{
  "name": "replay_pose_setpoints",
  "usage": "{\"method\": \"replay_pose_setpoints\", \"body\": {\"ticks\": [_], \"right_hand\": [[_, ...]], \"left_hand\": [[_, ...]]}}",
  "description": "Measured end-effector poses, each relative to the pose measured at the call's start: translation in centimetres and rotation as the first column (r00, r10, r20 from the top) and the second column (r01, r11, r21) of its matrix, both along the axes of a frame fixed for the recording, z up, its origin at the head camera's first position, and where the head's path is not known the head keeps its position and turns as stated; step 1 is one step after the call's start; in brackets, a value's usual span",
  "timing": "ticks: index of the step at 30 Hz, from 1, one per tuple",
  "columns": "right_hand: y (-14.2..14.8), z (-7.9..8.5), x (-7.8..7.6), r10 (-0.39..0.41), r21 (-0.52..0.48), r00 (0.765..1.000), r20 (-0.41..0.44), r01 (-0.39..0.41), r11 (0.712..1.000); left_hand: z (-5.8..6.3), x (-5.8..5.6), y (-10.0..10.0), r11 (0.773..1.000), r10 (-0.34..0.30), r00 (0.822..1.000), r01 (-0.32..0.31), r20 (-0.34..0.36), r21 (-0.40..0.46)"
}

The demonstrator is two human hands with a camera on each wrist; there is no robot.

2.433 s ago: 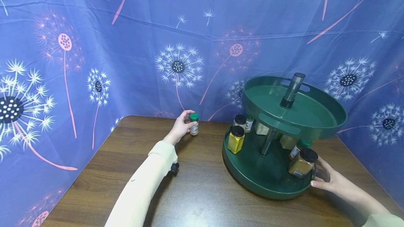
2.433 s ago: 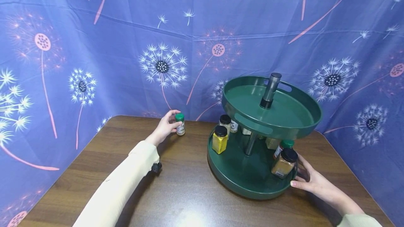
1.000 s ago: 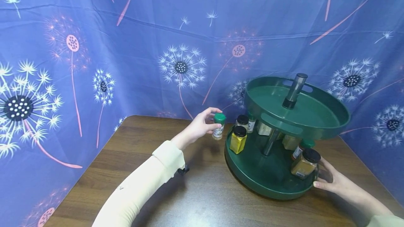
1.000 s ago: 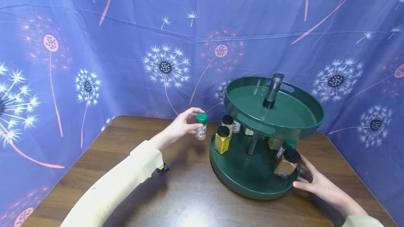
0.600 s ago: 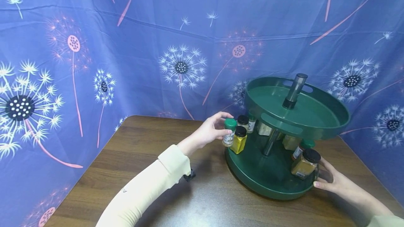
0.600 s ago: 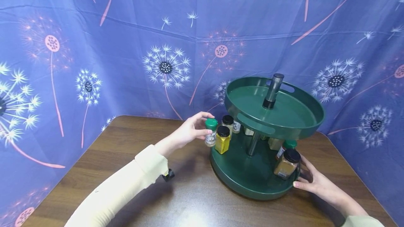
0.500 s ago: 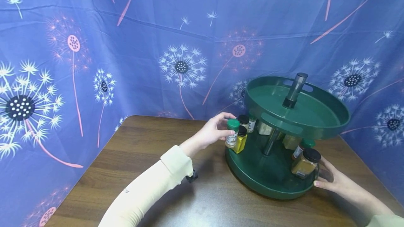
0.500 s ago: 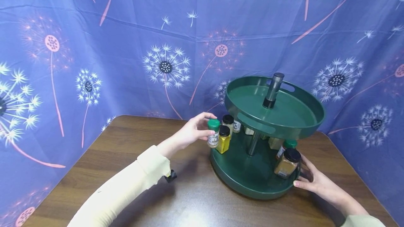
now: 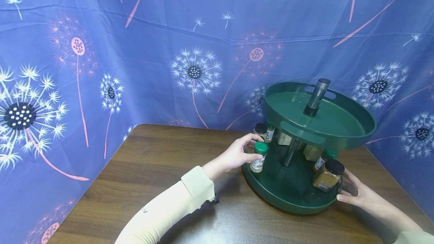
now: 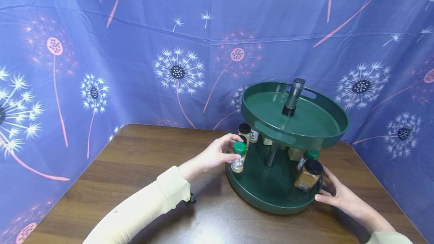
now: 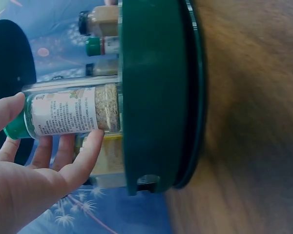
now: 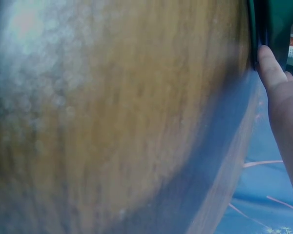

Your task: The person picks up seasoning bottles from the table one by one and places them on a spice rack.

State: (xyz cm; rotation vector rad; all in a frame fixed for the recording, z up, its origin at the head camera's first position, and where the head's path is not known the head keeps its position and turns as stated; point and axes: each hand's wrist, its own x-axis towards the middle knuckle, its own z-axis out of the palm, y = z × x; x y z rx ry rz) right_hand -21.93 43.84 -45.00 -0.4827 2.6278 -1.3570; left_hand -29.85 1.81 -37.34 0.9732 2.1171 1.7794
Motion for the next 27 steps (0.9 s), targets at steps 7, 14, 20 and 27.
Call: {"method": "replay_pose_setpoints", "body": {"ticks": [7, 14, 20, 27], "right_hand": [[0.1, 0.0, -0.1, -0.012, 0.016, 1.0, 0.024, 0.011, 1.0], [0.1, 0.0, -0.1, -0.007, -0.009, 1.0, 0.021, 0.008, 1.0], [0.1, -0.1, 0.0, 0.001, -0.017, 1.0, 0.021, -0.001, 1.0], [0.0, 0.1, 0.0, -0.005, -0.005, 1.0, 0.028, 0.005, 1.0]], "left_hand": [[-1.4, 0.0, 0.4, 0.999, 0.0, 0.993, -0.006, -0.116, -0.053], [-2.0, 0.0, 0.6, 0.986, 0.021, 0.97, -0.061, -0.243, -0.157], [-2.4, -0.1, 0.8, 0.969, 0.029, 0.953, -0.101, -0.3, -0.226], [-2.5, 0.0, 0.8, 0.959, 0.05, 0.966, -0.118, -0.254, -0.258]]}}
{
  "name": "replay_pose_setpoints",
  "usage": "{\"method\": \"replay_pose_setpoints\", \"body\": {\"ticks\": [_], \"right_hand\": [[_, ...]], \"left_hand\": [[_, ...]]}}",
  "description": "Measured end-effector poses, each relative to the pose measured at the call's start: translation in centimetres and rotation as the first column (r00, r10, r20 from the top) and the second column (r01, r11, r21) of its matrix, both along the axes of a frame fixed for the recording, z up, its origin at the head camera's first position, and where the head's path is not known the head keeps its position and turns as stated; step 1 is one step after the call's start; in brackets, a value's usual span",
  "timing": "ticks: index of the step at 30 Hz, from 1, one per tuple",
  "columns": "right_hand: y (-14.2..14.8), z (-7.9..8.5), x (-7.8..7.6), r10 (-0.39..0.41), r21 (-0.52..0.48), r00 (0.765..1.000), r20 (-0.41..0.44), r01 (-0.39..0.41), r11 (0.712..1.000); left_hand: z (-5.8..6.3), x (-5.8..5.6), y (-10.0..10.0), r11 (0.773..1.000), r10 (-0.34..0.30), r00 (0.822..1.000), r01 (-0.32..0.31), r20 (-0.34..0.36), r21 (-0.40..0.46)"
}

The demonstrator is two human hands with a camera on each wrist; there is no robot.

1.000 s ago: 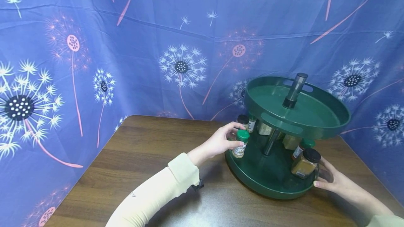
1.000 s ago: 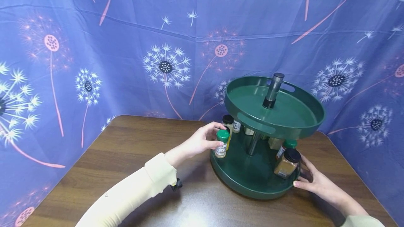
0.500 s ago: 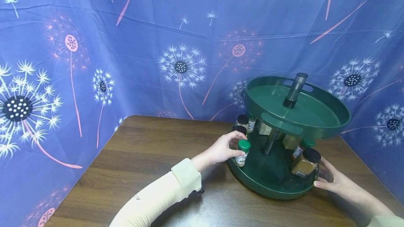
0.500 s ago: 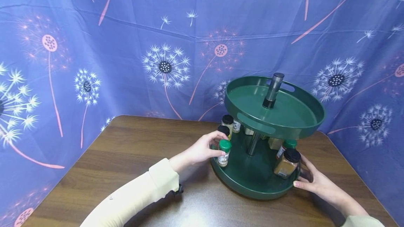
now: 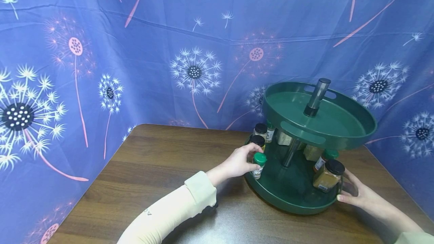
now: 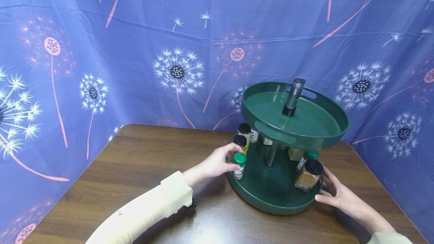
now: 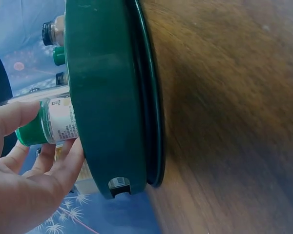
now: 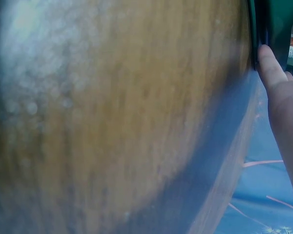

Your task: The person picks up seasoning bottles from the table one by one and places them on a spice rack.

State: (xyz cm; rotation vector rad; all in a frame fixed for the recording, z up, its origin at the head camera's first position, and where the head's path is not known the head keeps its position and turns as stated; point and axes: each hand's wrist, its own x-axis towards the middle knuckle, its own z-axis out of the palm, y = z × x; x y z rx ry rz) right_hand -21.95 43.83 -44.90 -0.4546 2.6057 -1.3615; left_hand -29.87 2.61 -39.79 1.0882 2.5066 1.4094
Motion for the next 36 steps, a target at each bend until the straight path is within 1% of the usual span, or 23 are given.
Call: {"method": "replay_pose_setpoints", "body": {"ticks": [3, 11, 18, 19, 21, 23, 26, 28, 30, 31, 34, 36], "right_hand": [[0.0, 0.1, 0.2, 0.004, 0.008, 1.0, -0.014, -0.004, 1.0], [0.0, 0.1, 0.2, -0.006, 0.025, 1.0, -0.012, 0.007, 1.0], [-0.2, 0.6, 0.0, -0.018, 0.117, 0.998, -0.063, 0.025, 0.993], [-0.2, 0.7, 0.1, -0.018, 0.131, 0.998, -0.065, 0.026, 0.991], [-0.3, 1.1, 0.2, -0.029, 0.141, 0.999, -0.033, 0.033, 0.99], [-0.3, 1.8, 0.4, -0.032, 0.198, 0.999, -0.032, 0.037, 0.98], [-0.4, 3.6, 0.8, -0.065, 0.275, 0.998, 0.0, 0.063, 0.959], [-0.6, 5.0, 1.0, -0.078, 0.347, 0.997, -0.017, 0.079, 0.934], [-1.1, 6.6, 1.3, -0.106, 0.396, 0.994, -0.016, 0.104, 0.912], [-1.5, 7.5, 1.5, -0.118, 0.433, 0.992, -0.034, 0.121, 0.893], [-3.1, 9.6, 2.0, -0.126, 0.511, 0.984, -0.124, 0.173, 0.842], [-4.5, 10.8, 2.4, -0.119, 0.522, 0.974, -0.191, 0.203, 0.828]], "left_hand": [[-0.1, -0.1, 0.0, 1.0, 0.004, 1.0, -0.005, 0.006, 0.004], [-0.2, -0.2, -0.1, 1.0, -0.002, 1.0, 0.002, 0.031, 0.026], [-0.4, -0.4, -0.1, 1.0, 0.0, 1.0, 0.0, 0.017, 0.025], [-0.4, -0.4, -0.2, 1.0, -0.001, 1.0, 0.0, 0.013, 0.025], [-0.5, -0.4, -0.3, 1.0, 0.0, 1.0, 0.0, 0.003, 0.03], [-0.6, -0.5, -0.4, 0.999, -0.003, 1.0, 0.003, -0.001, 0.038], [-0.6, -0.6, -0.7, 0.999, -0.008, 1.0, 0.008, -0.007, 0.052], [-0.3, -0.7, -1.0, 0.998, -0.014, 1.0, 0.015, -0.005, 0.056], [0.1, -0.8, -1.4, 0.998, -0.016, 1.0, 0.016, -0.005, 0.054], [0.4, -0.8, -1.6, 0.999, -0.014, 1.0, 0.014, -0.005, 0.047], [1.5, -0.6, -2.5, 1.0, -0.005, 1.0, 0.005, -0.01, 0.006], [2.3, -0.4, -3.2, 0.999, 0.008, 0.998, -0.011, -0.06, -0.045]]}}
